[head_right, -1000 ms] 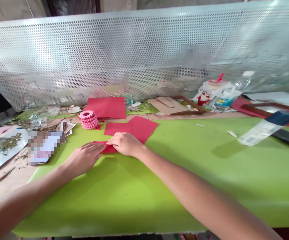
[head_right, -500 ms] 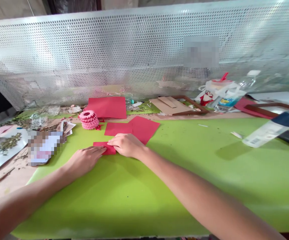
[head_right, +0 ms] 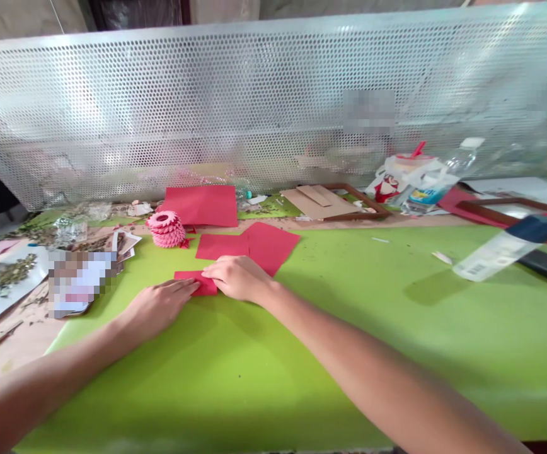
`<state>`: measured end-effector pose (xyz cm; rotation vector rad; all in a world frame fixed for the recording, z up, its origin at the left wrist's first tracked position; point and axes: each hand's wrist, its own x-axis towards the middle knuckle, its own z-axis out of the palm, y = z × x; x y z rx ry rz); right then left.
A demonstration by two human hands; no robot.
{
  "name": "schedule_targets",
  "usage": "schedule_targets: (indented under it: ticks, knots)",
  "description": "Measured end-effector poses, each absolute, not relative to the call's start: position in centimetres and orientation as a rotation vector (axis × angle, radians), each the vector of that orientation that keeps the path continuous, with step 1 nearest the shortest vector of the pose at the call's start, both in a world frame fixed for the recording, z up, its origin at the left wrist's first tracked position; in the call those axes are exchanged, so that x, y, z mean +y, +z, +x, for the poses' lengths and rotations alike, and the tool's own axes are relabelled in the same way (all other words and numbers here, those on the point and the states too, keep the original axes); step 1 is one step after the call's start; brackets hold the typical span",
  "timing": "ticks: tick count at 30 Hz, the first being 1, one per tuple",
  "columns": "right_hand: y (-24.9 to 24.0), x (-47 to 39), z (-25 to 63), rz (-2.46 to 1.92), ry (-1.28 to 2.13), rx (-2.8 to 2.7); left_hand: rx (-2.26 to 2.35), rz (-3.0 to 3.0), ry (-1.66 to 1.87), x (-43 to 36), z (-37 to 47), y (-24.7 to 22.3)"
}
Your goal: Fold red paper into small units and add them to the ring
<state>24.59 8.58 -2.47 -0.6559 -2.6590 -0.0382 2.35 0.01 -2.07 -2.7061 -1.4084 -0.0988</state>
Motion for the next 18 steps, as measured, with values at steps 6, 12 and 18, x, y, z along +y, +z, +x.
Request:
schedule_targets:
  ticks: [6, 12, 18]
  knots:
    - [-2.3, 8.4, 24.5, -0.671, -0.03, -2.666, -1.385, -2.718, -0.105, 0.1, 2.3, -2.2]
    - [-2.1, 8.5, 24.9, -0.706, -0.039, -2.681, -1.479, -2.75, -0.185, -0.3, 2.6, -1.5]
    - [-0.7, 6.9, 24.8, -0.609, -0.06, -2.578, -1.533, -2.798, -0.146, -1.0, 2.9, -1.0]
